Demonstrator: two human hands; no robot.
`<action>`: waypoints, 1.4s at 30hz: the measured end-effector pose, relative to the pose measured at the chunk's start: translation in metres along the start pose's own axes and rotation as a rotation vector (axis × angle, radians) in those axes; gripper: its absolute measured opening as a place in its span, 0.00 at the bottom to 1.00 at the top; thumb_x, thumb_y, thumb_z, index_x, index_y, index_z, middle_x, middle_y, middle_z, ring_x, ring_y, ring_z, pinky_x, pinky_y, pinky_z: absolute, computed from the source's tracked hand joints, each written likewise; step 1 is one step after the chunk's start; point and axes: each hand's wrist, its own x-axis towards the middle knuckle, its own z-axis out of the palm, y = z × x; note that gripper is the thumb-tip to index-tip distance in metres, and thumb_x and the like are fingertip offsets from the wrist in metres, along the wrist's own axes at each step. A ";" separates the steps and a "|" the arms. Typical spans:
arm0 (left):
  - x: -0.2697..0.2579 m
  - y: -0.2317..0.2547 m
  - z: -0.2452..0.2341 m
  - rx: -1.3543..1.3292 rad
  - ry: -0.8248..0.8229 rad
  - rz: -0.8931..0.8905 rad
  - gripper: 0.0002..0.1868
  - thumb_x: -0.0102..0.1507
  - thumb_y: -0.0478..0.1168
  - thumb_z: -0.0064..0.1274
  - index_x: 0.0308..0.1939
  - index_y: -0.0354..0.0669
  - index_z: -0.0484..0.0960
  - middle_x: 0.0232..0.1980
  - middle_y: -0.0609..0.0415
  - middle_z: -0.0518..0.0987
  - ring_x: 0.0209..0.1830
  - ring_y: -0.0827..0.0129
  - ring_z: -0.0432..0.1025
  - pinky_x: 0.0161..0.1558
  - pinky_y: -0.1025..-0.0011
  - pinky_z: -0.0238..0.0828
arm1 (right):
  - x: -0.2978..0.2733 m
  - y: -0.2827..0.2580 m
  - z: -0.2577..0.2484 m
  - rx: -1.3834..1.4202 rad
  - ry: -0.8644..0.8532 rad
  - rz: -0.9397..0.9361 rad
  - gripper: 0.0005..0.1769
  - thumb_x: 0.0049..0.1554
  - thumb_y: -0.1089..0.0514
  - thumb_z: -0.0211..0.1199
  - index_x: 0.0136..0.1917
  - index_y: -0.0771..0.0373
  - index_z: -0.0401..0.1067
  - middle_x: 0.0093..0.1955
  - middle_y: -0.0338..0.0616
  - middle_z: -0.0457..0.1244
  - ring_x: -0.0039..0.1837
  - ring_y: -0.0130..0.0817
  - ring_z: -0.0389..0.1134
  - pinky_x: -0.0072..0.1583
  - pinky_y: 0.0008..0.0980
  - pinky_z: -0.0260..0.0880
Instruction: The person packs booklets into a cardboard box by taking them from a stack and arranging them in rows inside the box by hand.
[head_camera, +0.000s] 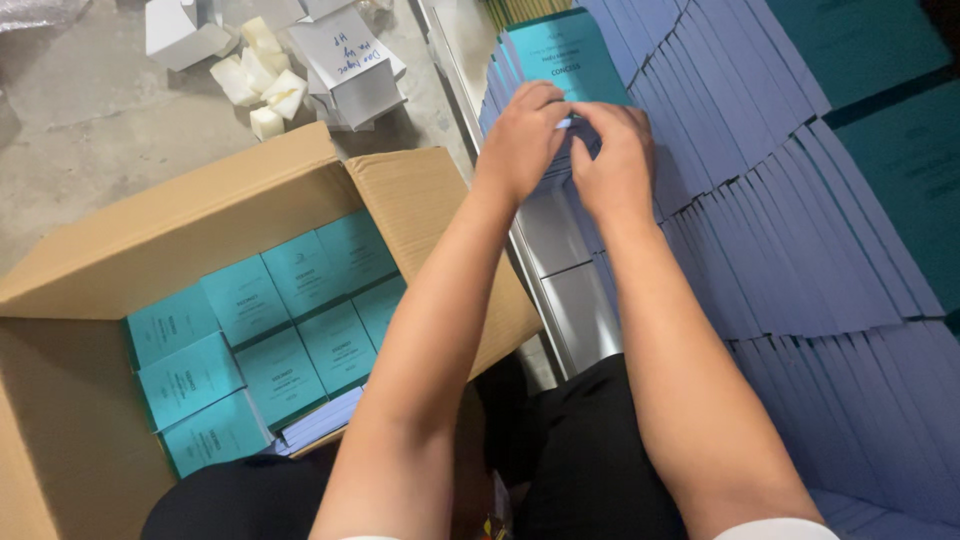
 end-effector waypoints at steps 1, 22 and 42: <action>-0.002 -0.006 0.000 0.001 -0.002 -0.001 0.16 0.56 0.33 0.58 0.49 0.40 0.85 0.56 0.49 0.80 0.64 0.54 0.71 0.62 0.62 0.72 | -0.001 0.004 0.003 0.001 -0.001 0.001 0.19 0.52 0.69 0.68 0.58 0.64 0.78 0.60 0.49 0.69 0.63 0.52 0.67 0.67 0.44 0.66; -0.040 -0.026 0.036 -0.127 0.158 -0.180 0.41 0.62 0.36 0.58 0.77 0.32 0.57 0.77 0.29 0.62 0.79 0.42 0.58 0.75 0.57 0.59 | 0.006 0.016 0.024 0.034 0.015 -0.078 0.17 0.54 0.62 0.72 0.58 0.63 0.80 0.65 0.55 0.67 0.71 0.57 0.62 0.72 0.50 0.61; -0.040 -0.033 0.021 -0.224 -0.148 -0.328 0.51 0.59 0.40 0.60 0.78 0.34 0.43 0.78 0.30 0.56 0.79 0.34 0.47 0.75 0.54 0.51 | 0.008 -0.009 0.030 -0.038 0.011 0.034 0.14 0.54 0.57 0.73 0.52 0.64 0.79 0.61 0.54 0.67 0.64 0.54 0.67 0.65 0.46 0.68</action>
